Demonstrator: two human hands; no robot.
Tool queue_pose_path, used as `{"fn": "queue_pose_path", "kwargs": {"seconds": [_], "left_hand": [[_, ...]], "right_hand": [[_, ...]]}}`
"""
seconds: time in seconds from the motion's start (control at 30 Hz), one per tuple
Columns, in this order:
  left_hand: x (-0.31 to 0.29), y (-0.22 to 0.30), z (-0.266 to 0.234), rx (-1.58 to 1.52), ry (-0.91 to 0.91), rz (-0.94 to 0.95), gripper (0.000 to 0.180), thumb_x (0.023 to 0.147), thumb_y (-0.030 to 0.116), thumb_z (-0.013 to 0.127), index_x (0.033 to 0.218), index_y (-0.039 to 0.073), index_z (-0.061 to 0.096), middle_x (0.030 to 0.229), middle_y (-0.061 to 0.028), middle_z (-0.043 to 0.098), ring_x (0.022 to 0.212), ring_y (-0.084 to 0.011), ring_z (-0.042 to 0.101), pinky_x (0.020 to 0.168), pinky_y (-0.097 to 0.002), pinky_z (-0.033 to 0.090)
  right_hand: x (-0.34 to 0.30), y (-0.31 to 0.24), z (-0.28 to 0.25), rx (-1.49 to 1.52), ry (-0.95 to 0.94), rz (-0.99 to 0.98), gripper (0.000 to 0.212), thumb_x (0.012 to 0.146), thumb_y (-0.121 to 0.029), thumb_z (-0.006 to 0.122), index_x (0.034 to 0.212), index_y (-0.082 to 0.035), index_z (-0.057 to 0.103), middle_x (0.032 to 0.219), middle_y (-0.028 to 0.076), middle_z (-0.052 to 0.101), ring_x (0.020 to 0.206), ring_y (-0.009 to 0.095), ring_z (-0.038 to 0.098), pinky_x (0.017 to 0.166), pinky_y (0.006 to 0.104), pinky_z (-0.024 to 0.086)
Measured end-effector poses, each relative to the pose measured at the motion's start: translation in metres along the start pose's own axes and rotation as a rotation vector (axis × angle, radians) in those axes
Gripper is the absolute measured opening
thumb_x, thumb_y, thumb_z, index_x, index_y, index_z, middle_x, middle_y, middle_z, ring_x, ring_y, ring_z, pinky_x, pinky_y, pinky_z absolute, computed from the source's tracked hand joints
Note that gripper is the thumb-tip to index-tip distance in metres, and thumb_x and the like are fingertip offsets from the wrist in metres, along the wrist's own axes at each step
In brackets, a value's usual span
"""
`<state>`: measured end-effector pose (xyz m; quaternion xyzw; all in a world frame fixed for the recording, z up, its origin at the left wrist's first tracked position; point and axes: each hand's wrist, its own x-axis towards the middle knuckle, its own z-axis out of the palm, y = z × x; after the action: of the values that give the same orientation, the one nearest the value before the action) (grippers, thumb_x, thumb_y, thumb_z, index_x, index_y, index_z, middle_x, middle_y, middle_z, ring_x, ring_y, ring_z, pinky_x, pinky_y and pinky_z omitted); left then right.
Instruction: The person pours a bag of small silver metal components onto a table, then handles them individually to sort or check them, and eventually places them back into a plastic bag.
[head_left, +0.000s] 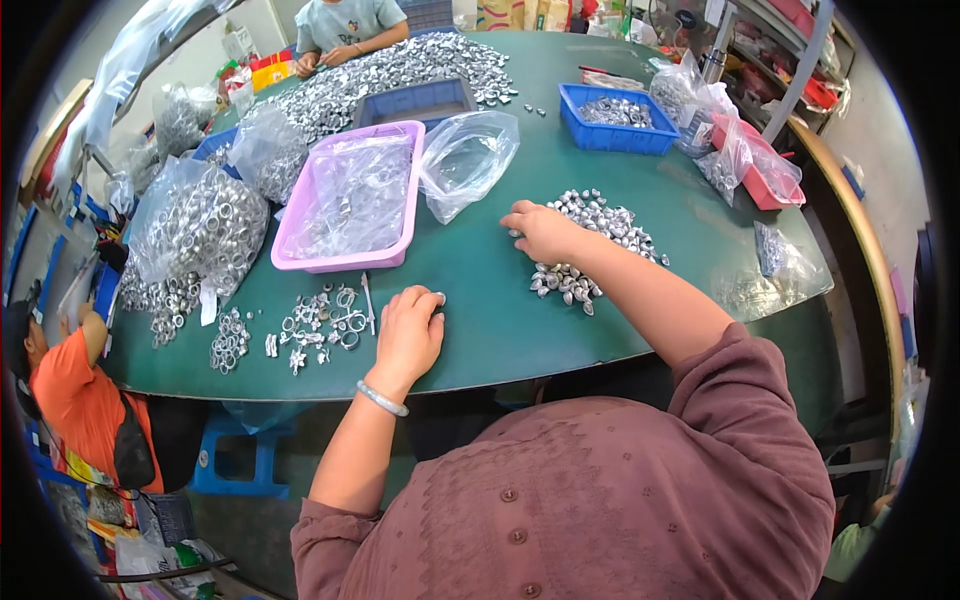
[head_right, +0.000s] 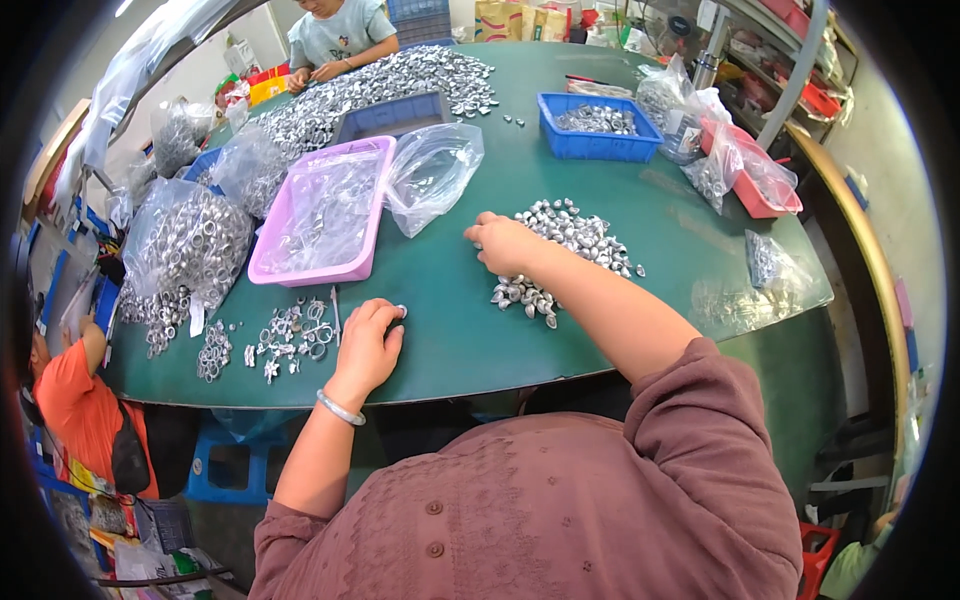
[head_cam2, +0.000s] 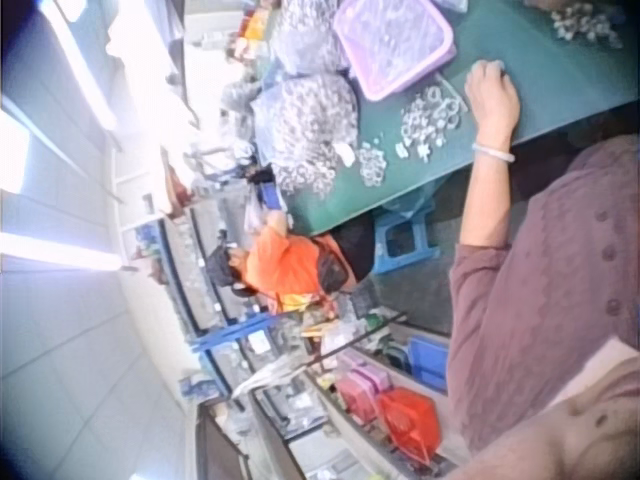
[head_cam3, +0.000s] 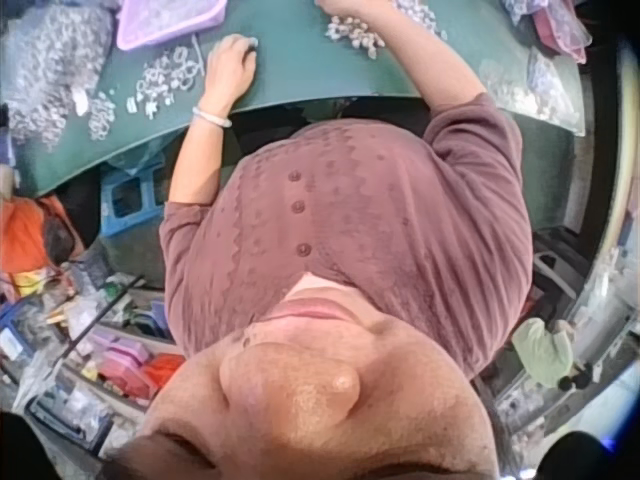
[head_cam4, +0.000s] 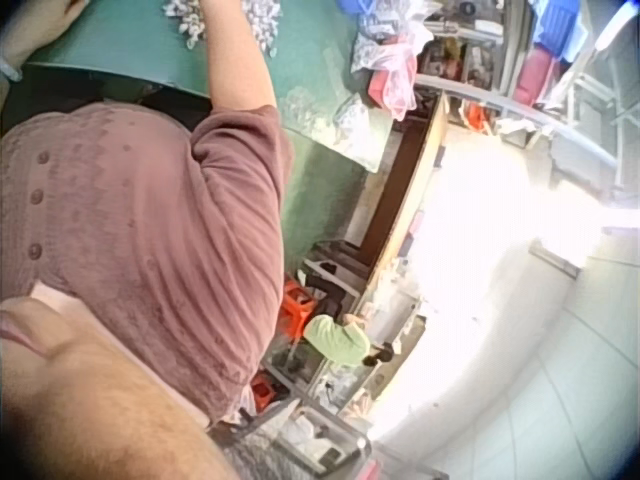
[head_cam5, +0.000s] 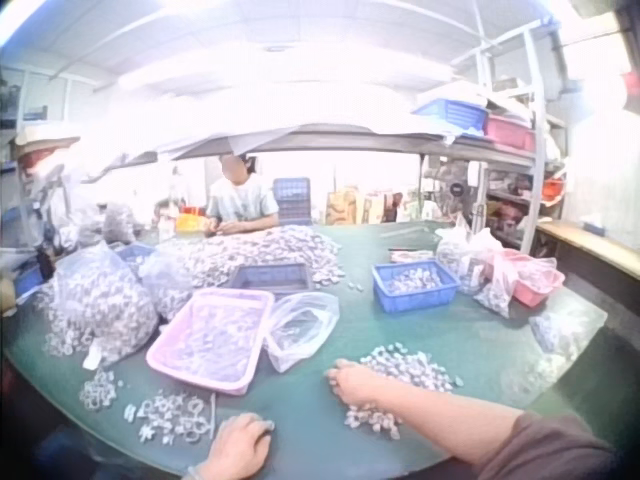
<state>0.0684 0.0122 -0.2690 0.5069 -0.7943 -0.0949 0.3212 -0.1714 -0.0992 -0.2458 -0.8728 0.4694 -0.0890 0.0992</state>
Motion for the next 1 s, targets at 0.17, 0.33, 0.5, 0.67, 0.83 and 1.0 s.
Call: {"fn": "queue_pose_path", "kwargs": {"seconds": [0.17, 0.33, 0.5, 0.67, 0.83, 1.0], "left_hand": [[-0.020, 0.005, -0.001, -0.015, 0.110, 0.051, 0.022, 0.069, 0.004, 0.060, 0.090, 0.001, 0.057, 0.100, -0.0143, 0.052, 0.095, -0.0320, 0.049, 0.082, -0.0386, 0.039], [-0.031, 0.007, 0.006, -0.096, 0.185, 0.091, 0.024, 0.068, 0.004, 0.060, 0.091, 0.000, 0.056, 0.103, -0.0160, 0.050, 0.100, -0.0343, 0.046, 0.086, -0.0409, 0.037], [-0.033, 0.006, 0.006, -0.070, 0.245, 0.112, 0.022, 0.067, 0.003, 0.061, 0.089, 0.001, 0.056, 0.101, -0.0160, 0.052, 0.099, -0.0354, 0.048, 0.085, -0.0410, 0.039], [-0.037, 0.000, 0.004, -0.046, 0.263, 0.098, 0.018, 0.067, 0.006, 0.060, 0.084, 0.002, 0.056, 0.098, -0.0163, 0.051, 0.098, -0.0358, 0.048, 0.084, -0.0425, 0.039], [-0.036, 0.008, 0.001, -0.011, 0.236, 0.078, 0.023, 0.068, 0.007, 0.060, 0.089, 0.002, 0.054, 0.100, -0.0163, 0.049, 0.101, -0.0359, 0.046, 0.086, -0.0427, 0.038], [-0.044, 0.021, 0.005, 0.081, 0.287, -0.090, 0.034, 0.072, 0.010, 0.059, 0.104, 0.003, 0.051, 0.109, -0.0159, 0.046, 0.108, -0.0357, 0.041, 0.092, -0.0430, 0.034]], "right_hand": [[-0.008, -0.007, -0.007, -0.038, -0.082, 0.016, 0.029, 0.072, -0.006, 0.058, 0.101, -0.007, 0.059, 0.105, 0.012, 0.051, 0.096, 0.029, 0.052, 0.082, 0.0361, 0.043], [-0.007, -0.009, -0.010, -0.044, 0.028, -0.022, 0.039, 0.071, -0.002, 0.056, 0.109, -0.009, 0.055, 0.110, 0.012, 0.050, 0.102, 0.030, 0.049, 0.086, 0.0352, 0.041], [0.001, -0.009, -0.005, -0.171, -0.217, -0.015, 0.047, 0.069, 0.003, 0.054, 0.114, -0.009, 0.052, 0.112, 0.013, 0.050, 0.106, 0.031, 0.046, 0.089, 0.0351, 0.040], [-0.001, -0.013, 0.000, -0.148, -0.067, -0.162, 0.023, 0.066, 0.002, 0.050, 0.087, -0.005, 0.056, 0.089, 0.016, 0.051, 0.089, 0.034, 0.052, 0.076, 0.0399, 0.043], [-0.015, -0.010, -0.001, -0.087, 0.070, -0.241, 0.011, 0.067, 0.001, 0.050, 0.073, -0.005, 0.057, 0.077, 0.014, 0.051, 0.077, 0.033, 0.051, 0.068, 0.0397, 0.043], [-0.017, -0.001, -0.002, 0.048, 0.075, -0.308, 0.014, 0.065, 0.006, 0.051, 0.072, -0.004, 0.058, 0.075, 0.013, 0.052, 0.076, 0.032, 0.052, 0.068, 0.0389, 0.043]]}}
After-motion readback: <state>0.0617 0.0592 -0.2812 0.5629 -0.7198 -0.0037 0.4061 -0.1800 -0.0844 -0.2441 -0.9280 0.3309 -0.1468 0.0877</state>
